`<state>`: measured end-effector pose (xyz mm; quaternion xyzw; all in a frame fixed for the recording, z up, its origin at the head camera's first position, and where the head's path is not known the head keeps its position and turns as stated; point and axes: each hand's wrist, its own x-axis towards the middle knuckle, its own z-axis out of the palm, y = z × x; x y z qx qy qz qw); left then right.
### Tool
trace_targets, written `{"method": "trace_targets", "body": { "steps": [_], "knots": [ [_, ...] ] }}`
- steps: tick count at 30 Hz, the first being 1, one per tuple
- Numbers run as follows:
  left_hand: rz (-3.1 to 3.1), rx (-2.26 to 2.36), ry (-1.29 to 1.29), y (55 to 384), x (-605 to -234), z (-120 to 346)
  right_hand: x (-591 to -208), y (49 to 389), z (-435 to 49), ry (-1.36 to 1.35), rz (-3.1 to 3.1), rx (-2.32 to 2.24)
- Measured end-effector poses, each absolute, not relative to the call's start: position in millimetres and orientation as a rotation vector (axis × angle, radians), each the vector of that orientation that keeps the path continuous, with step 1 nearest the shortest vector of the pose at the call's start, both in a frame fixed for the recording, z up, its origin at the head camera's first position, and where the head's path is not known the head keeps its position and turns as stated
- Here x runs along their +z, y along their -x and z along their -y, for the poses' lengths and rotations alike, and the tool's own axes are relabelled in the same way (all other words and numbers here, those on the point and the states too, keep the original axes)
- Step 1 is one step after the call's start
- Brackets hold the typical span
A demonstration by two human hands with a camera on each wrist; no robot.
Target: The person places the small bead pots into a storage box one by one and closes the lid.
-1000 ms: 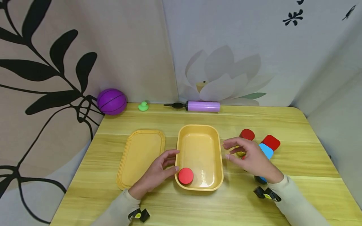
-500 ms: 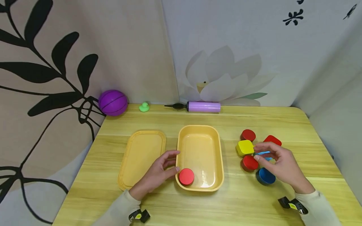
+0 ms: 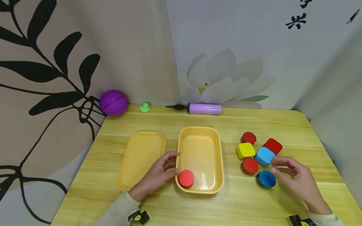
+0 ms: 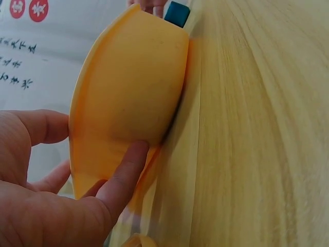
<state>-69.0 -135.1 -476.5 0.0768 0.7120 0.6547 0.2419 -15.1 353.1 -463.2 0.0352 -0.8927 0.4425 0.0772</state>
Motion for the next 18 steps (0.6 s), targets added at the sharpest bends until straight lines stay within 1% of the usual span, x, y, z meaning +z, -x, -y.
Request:
{"method": "trace_targets", "body": {
  "steps": [5,13,18],
  "knots": [
    [-1.94,1.791,-0.216,68.5,-477.0,135.5,-467.9,5.7,-361.7,-0.063,2.787,1.309],
    [-1.964,1.777,-0.238,67.7,-475.4,135.2,-480.3,2.8,-364.9,-0.195,2.89,1.448],
    [-1.981,1.766,-0.254,68.4,-475.1,134.9,-483.9,4.2,-364.7,-0.205,2.989,1.471]
  ]
}}
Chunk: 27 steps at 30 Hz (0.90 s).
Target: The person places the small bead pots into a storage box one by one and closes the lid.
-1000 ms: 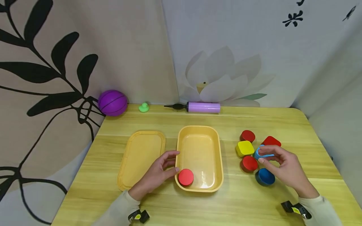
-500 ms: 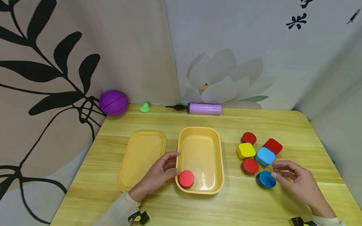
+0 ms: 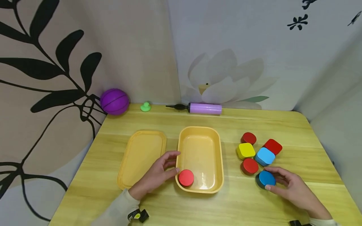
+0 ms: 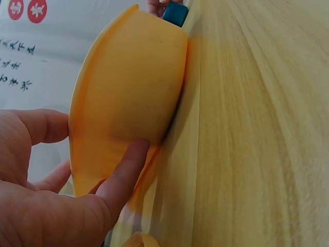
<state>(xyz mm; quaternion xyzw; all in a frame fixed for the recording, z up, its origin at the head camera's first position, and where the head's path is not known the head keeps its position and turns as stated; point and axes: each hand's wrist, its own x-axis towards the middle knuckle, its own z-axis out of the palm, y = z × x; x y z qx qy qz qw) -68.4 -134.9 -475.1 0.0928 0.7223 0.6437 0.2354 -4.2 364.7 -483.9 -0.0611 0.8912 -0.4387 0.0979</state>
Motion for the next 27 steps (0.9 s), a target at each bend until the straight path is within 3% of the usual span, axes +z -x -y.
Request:
{"method": "trace_targets", "body": {
  "steps": [10,27],
  "knots": [
    [-1.971,1.764,-0.27,69.0,-475.5,135.9,-481.7,3.5,-359.7,0.148,-2.661,-1.168],
    [-1.98,1.761,-0.238,69.1,-476.1,135.4,-453.0,17.7,-361.2,0.42,-2.828,-1.223]
  ]
}}
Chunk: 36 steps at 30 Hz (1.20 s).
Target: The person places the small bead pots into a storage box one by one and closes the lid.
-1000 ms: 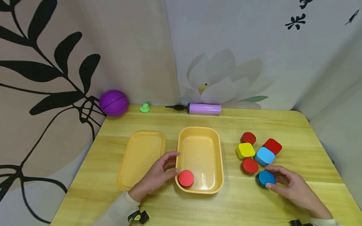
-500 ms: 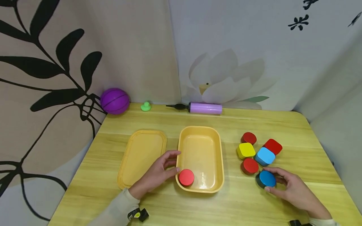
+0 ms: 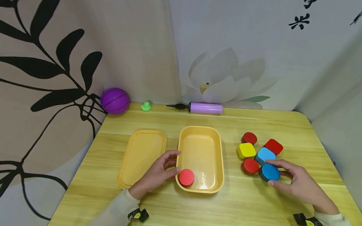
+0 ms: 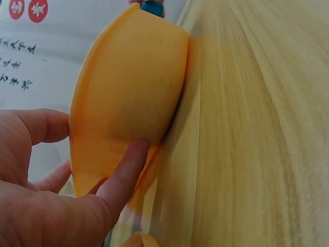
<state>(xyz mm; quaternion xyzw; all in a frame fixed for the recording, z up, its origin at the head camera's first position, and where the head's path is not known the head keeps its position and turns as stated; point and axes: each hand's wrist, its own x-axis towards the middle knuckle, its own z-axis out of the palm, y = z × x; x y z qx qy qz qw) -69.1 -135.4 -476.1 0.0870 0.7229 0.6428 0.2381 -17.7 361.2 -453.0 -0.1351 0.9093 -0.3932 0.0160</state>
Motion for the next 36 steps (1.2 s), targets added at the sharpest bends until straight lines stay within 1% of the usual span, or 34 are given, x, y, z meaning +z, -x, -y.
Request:
{"method": "trace_targets", "body": {
  "steps": [7,14,23,28,36],
  "knots": [
    [-1.953,1.775,-0.217,69.6,-476.6,133.3,-432.9,38.7,-340.7,0.507,-2.842,-1.233],
    [-1.963,1.785,-0.251,69.8,-476.7,131.9,-424.6,67.4,-307.0,0.567,-2.769,-1.3],
    [-1.964,1.79,-0.235,69.6,-478.0,134.3,-420.7,93.6,-265.8,0.693,-2.697,-1.324],
    [-1.978,1.784,-0.225,68.7,-480.5,136.0,-425.2,101.3,-247.7,0.775,-2.633,-1.329],
    [-1.969,1.791,-0.252,70.4,-480.4,134.4,-425.3,102.5,-220.8,0.909,-2.55,-1.289]
  ]
}}
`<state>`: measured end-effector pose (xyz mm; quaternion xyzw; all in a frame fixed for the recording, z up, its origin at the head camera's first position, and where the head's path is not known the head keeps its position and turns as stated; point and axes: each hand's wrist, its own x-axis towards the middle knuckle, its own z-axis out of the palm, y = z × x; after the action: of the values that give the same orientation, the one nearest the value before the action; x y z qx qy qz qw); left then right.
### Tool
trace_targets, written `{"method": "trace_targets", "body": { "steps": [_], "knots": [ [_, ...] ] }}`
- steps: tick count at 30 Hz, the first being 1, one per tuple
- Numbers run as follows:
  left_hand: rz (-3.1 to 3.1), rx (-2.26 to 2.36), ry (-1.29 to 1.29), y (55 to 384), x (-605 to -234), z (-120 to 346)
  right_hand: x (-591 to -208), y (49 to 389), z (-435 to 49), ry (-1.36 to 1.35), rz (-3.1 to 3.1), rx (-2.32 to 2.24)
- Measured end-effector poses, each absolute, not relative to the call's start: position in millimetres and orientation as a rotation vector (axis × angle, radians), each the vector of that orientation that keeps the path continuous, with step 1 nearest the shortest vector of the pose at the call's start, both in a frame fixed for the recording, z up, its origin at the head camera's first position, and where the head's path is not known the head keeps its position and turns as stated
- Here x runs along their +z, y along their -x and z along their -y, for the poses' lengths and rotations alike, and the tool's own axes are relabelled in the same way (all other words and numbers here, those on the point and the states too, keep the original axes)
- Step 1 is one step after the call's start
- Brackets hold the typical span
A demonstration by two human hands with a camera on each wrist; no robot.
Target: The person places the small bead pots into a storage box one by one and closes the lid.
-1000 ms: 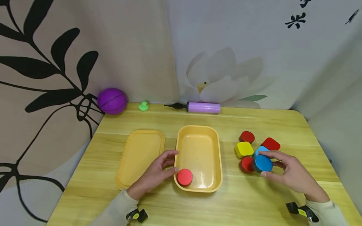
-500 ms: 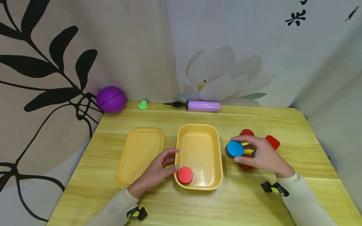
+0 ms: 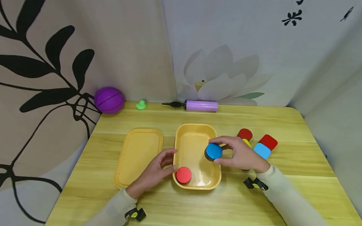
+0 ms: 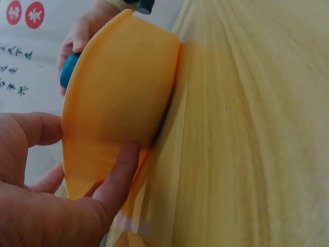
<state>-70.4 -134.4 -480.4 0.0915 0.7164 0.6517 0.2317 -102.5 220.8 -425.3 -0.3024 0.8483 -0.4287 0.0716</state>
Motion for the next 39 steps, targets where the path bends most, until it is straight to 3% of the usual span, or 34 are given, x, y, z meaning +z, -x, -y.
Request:
{"method": "trace_targets", "body": {
  "steps": [14,29,39],
  "knots": [
    [-1.973,1.781,-0.256,72.6,-480.4,136.4,-437.9,102.1,-176.0,1.141,-2.411,-0.975],
    [-1.946,1.778,-0.227,74.3,-481.3,135.6,-434.2,97.4,-159.1,1.128,-2.322,-0.653],
    [-1.948,1.772,-0.216,74.7,-480.7,134.8,-435.1,98.9,-160.4,1.108,-2.312,-0.678]
  ]
}}
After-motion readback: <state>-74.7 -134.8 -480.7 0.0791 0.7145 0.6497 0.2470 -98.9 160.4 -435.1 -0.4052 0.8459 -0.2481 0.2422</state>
